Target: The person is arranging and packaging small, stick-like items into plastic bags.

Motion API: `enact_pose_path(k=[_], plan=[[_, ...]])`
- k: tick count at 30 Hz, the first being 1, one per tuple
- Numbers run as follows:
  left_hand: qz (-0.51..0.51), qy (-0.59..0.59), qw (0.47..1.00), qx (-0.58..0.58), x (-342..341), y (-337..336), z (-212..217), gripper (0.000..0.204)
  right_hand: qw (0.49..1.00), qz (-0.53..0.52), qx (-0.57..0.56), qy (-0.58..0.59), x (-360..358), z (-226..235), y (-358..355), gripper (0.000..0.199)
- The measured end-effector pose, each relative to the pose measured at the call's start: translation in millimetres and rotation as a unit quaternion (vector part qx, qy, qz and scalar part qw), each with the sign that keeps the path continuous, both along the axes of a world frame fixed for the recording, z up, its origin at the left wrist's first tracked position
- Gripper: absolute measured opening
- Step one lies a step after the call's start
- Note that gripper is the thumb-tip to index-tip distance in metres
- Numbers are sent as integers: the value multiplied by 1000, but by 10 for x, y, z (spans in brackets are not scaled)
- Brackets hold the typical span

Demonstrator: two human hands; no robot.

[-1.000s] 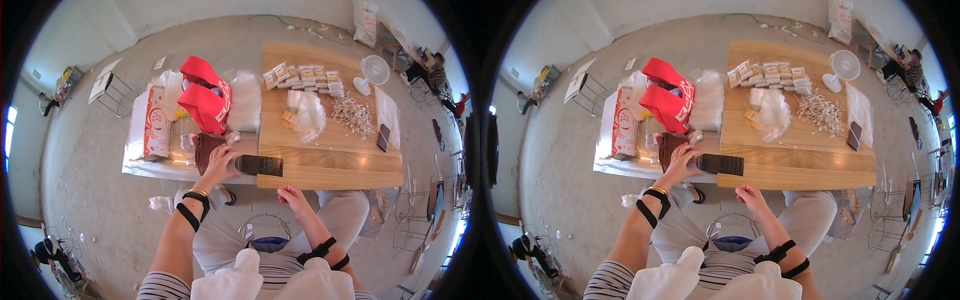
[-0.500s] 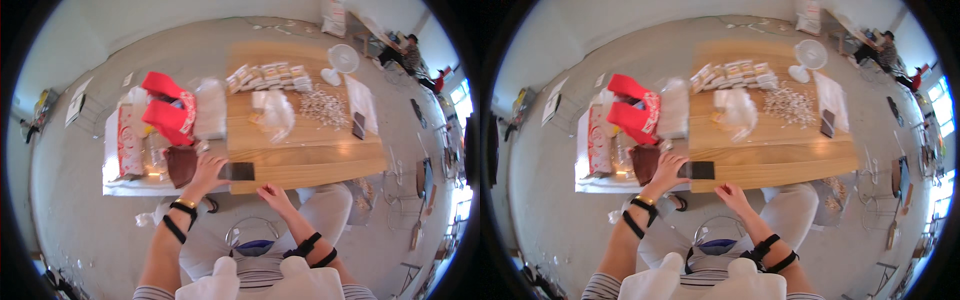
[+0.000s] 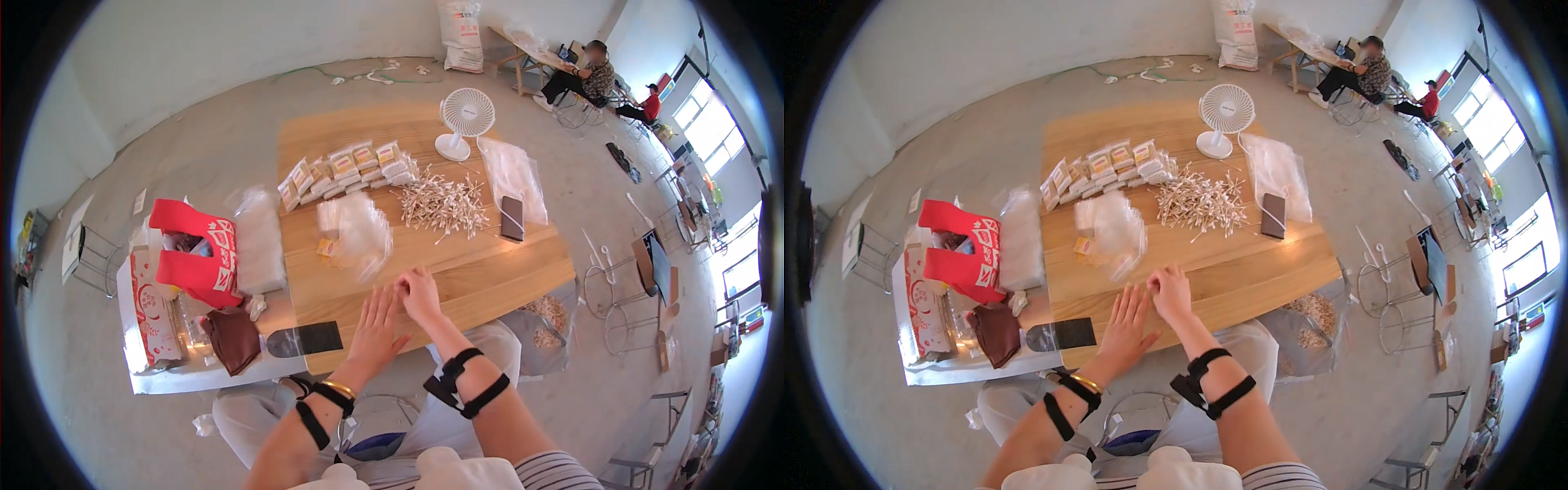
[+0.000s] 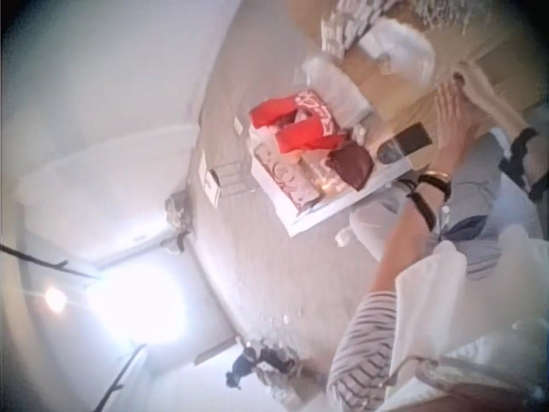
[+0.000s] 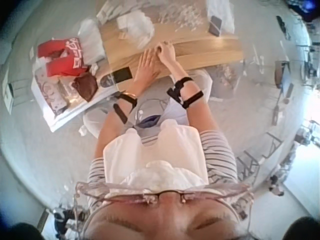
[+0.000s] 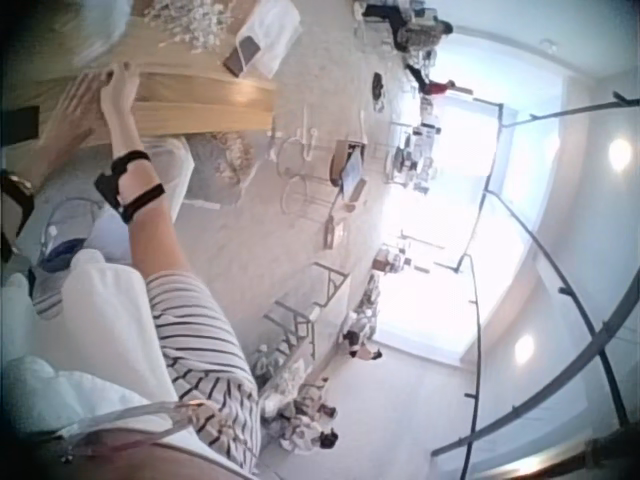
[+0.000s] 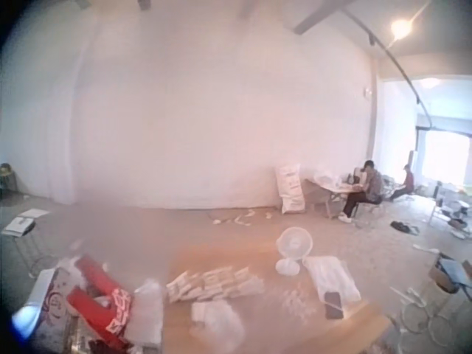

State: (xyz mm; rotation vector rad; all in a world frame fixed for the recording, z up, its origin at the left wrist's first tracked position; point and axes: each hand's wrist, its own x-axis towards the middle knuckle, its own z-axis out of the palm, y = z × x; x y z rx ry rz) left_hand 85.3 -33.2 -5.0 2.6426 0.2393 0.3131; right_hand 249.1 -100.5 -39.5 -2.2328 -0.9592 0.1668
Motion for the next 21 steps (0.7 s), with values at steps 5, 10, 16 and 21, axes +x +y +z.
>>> enact_pose_path(k=[5, 10, 16, 21], plan=[[32, 75, 992, 93, 187, 59, -216, 88, 997, 11, 30, 75, 197, 128, -16, 11], [-3, 104, 986, 129, 252, 24, -172, 92, 989, -7, 2, -146, 862, 264, 370, 35], [-16, 134, 982, 132, 31, -114, -191, 90, 964, -68, -227, -120, 897, 414, 907, 43], [-21, 131, 983, 131, -42, -182, -214, 88, 969, -65, -169, -166, 883, 229, 558, 40]])
